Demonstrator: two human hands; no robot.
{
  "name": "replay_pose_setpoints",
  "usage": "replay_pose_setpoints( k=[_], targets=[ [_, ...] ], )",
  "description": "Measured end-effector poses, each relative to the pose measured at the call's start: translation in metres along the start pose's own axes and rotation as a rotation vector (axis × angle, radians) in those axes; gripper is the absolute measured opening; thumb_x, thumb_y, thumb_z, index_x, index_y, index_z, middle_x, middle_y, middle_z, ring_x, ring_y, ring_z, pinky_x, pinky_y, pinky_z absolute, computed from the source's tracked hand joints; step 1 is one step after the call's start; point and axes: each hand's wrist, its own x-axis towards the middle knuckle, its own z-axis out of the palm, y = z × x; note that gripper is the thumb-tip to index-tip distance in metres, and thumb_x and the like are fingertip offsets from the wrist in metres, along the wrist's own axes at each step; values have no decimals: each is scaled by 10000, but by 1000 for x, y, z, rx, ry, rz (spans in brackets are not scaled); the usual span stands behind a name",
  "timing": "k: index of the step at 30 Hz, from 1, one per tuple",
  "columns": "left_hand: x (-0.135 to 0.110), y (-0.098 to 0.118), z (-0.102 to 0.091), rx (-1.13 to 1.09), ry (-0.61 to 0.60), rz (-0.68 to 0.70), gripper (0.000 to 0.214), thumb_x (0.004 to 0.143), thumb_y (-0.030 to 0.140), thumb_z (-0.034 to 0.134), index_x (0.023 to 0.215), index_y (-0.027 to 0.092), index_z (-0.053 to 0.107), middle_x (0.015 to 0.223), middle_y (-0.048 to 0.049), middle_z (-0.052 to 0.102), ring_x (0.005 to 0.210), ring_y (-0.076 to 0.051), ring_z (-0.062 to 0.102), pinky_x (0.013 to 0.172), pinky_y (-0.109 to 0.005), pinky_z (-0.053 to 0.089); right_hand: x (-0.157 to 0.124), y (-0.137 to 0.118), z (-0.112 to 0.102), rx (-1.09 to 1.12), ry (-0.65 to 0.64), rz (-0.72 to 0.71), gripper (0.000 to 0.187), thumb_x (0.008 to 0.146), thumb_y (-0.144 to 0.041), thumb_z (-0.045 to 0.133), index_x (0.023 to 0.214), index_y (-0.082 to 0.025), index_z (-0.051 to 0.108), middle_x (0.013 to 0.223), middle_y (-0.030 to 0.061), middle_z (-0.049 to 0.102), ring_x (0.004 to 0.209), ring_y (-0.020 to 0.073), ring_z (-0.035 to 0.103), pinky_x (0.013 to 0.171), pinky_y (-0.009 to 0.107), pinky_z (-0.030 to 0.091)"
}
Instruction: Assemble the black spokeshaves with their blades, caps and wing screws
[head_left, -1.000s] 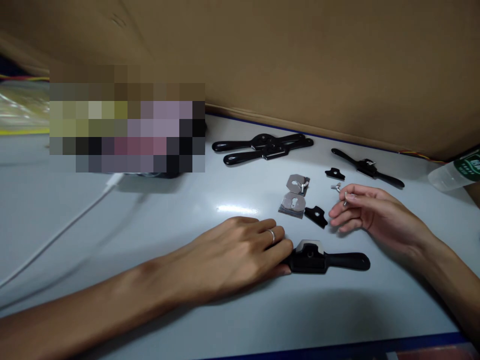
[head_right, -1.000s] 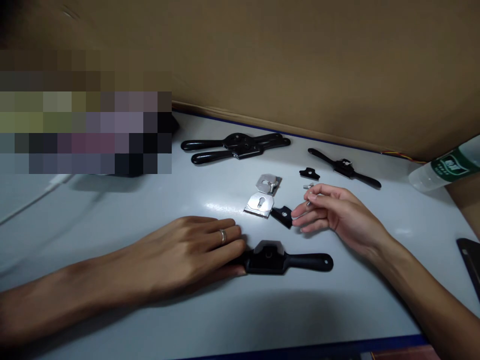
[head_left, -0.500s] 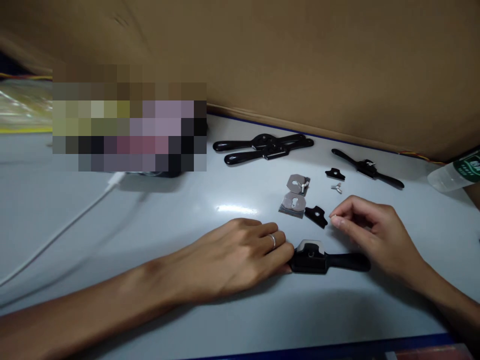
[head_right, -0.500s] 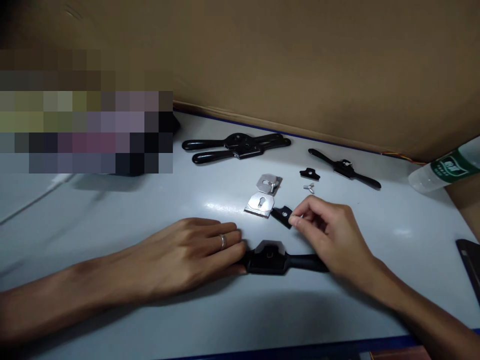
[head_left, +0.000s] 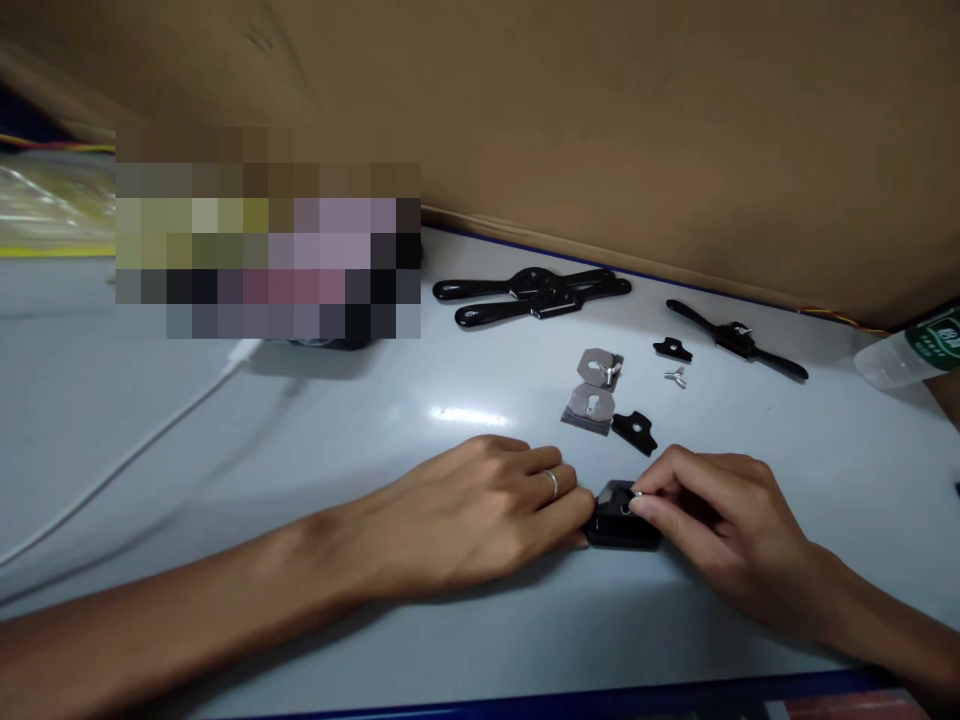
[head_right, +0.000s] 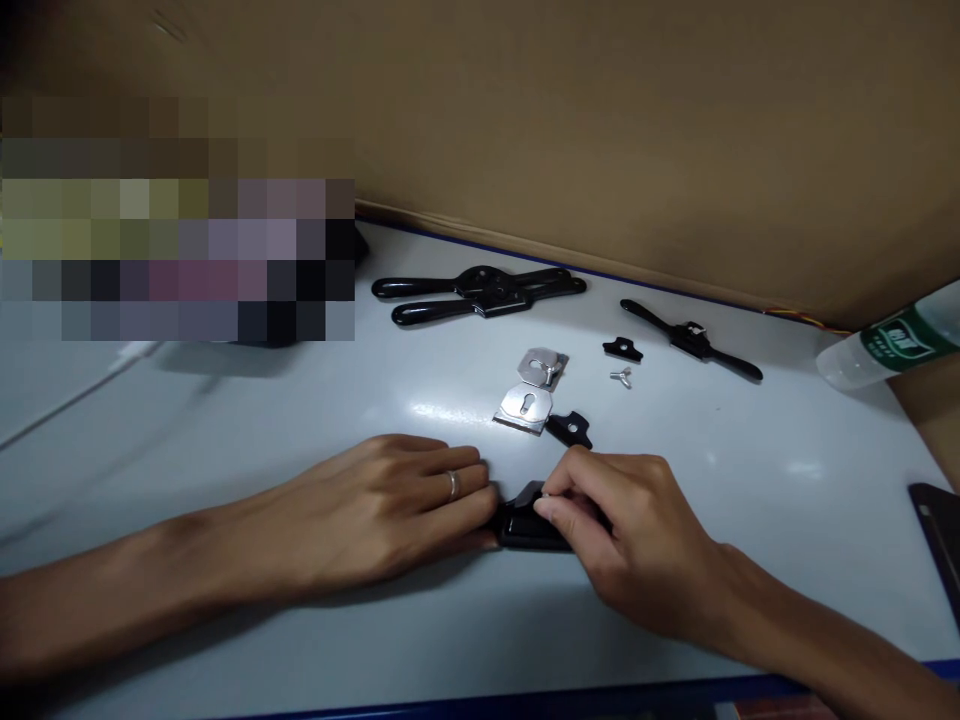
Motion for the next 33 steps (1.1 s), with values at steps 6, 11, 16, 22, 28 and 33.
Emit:
replay_pose_setpoints(
  k=[6,11,16,22,28,33],
  targets=[
    [0,-1,-1,4,-21,-1,266,1065,235,420,833,186,538,681,20,572,626,-151,529,538,-335,370,-1,3,2,43,-91,49,172,984,-243,510,814,-225,526,578,-70,472,498,93,403,499,233,328],
    [-1,-1,0,-19,-15,1,261,1065,228,416,836,185,534,681,19,564,627,-162,519,537,-346,351,0,4,3,14,-122,28,164,987,-226,504,825,-219,528,617,-67,511,529,84,444,527,220,341],
    [-1,-1,1,-14,3,6,267,1071,245,407,840,187,528,673,21,557,622,-170,511,538,-351,346,-1,7,7,-42,-76,-33,152,1000,-211,497,850,-213,522,631,-67,527,523,76,454,517,209,336],
    [-1,-1,0,-15,-5,-1,264,1077,257,392,862,186,527,686,21,568,623,-169,516,548,-343,346,-3,10,10,-149,-27,-162,172,1022,-185,460,859,-195,515,686,-36,580,554,84,491,544,230,359],
    [0,-1,1,-6,4,-5,281,1078,257,384,840,189,516,675,21,562,620,-173,519,540,-346,348,-2,8,10,-191,-69,-194,189,1026,-177,440,855,-190,519,690,-29,586,552,90,502,545,240,369],
    [-1,0,1,-8,5,-5,305,1084,264,360,832,191,514,670,21,561,611,-171,515,536,-345,350,-3,8,12,-201,-70,-197,191,1026,-169,430,859,-188,520,682,-26,592,548,95,510,550,242,377]
  ],
)
